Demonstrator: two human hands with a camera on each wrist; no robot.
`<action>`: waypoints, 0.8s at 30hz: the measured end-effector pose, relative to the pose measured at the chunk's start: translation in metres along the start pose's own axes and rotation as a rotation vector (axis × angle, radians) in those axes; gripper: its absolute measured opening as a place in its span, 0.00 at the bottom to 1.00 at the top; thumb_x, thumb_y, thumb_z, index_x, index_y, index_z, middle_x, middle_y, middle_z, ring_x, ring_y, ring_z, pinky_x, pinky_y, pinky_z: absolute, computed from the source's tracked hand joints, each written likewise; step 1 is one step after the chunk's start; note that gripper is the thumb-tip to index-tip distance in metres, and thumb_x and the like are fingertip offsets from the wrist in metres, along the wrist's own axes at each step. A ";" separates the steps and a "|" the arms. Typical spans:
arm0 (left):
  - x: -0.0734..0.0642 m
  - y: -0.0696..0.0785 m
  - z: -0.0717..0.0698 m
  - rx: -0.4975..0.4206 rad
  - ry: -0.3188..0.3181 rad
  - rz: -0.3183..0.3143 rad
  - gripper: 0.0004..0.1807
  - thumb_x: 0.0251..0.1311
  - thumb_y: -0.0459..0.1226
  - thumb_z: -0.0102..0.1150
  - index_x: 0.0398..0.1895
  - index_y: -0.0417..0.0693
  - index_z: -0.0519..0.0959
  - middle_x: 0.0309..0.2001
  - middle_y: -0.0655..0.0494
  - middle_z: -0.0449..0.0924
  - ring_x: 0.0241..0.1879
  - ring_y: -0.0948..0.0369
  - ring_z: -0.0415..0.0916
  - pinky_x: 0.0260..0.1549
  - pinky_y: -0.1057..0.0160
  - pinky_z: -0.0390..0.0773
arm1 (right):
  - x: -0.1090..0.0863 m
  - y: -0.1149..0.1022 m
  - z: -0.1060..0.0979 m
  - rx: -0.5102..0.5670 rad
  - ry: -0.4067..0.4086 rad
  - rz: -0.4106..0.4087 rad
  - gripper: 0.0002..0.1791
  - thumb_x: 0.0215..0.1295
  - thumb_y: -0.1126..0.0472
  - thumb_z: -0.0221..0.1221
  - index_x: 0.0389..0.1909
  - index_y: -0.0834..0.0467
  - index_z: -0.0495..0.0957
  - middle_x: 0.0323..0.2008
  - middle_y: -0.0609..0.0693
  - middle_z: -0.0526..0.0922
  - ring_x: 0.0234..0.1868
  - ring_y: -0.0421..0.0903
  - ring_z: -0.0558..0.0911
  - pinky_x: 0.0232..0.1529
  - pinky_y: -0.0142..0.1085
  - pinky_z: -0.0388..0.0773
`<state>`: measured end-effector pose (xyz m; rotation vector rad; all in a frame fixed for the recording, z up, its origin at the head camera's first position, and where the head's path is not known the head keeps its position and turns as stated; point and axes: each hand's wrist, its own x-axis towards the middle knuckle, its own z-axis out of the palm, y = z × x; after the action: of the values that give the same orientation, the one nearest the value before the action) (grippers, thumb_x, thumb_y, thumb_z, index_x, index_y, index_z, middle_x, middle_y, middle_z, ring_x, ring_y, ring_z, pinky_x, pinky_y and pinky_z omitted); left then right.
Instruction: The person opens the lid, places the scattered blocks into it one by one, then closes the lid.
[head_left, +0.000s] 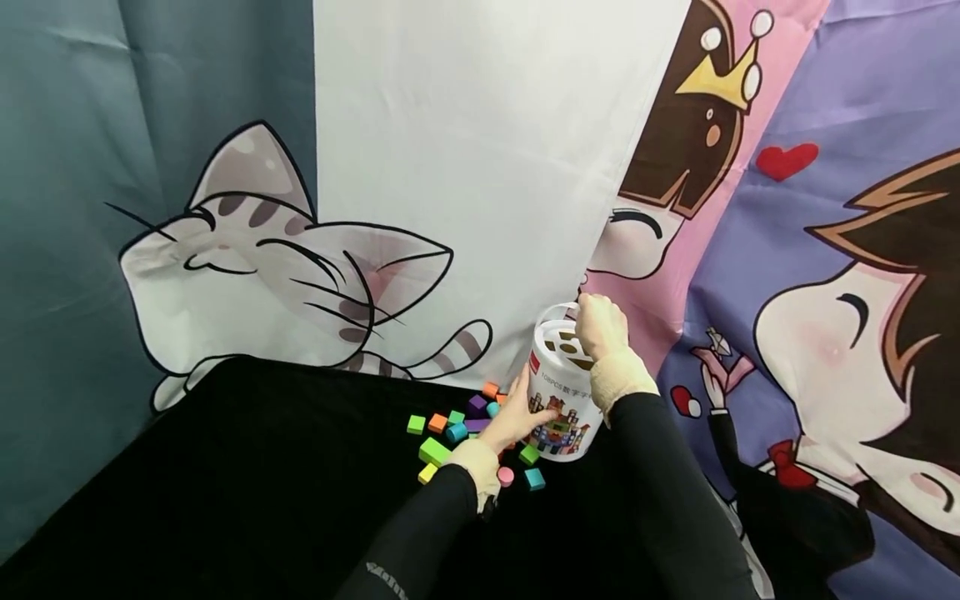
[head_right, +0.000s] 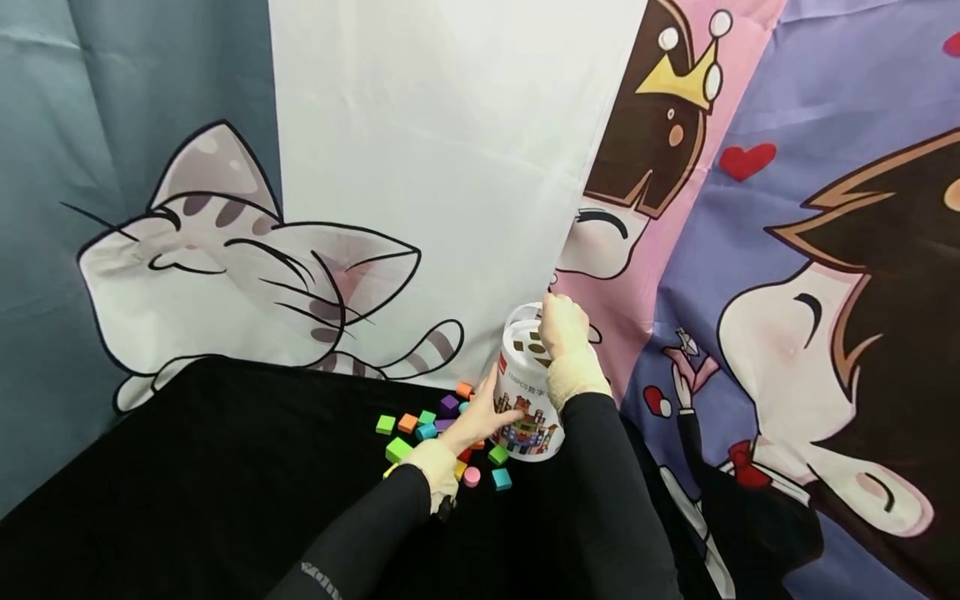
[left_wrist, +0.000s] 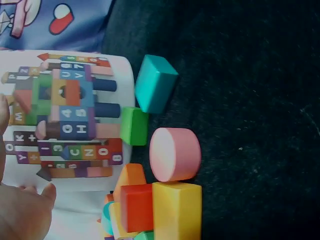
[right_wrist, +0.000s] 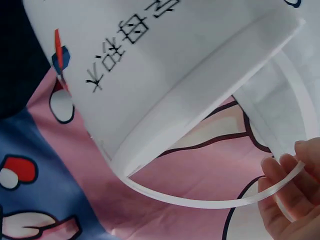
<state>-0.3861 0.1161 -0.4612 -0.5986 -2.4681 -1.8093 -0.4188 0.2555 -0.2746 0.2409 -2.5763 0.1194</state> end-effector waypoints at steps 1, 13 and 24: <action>-0.003 -0.003 0.004 -0.011 0.004 -0.010 0.61 0.57 0.47 0.70 0.79 0.59 0.32 0.77 0.45 0.40 0.73 0.47 0.47 0.67 0.46 0.56 | -0.004 0.002 0.002 0.009 -0.002 0.005 0.06 0.64 0.69 0.51 0.30 0.64 0.76 0.34 0.63 0.81 0.36 0.67 0.80 0.34 0.60 0.76; 0.001 -0.004 0.020 -0.084 0.078 -0.030 0.65 0.50 0.55 0.73 0.79 0.62 0.33 0.78 0.46 0.38 0.73 0.48 0.45 0.67 0.47 0.56 | -0.007 0.009 -0.012 0.020 0.113 -0.069 0.04 0.65 0.70 0.55 0.37 0.68 0.73 0.36 0.66 0.77 0.38 0.65 0.78 0.39 0.58 0.76; 0.000 0.005 -0.012 -0.164 0.100 0.094 0.61 0.49 0.50 0.76 0.79 0.64 0.42 0.75 0.54 0.48 0.69 0.56 0.55 0.65 0.50 0.60 | 0.006 -0.019 -0.056 0.051 0.134 -0.135 0.03 0.67 0.70 0.53 0.36 0.68 0.71 0.36 0.64 0.75 0.39 0.64 0.77 0.40 0.56 0.75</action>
<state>-0.3870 0.1062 -0.4531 -0.6045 -2.2061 -1.9669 -0.3912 0.2433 -0.2230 0.4111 -2.4177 0.1469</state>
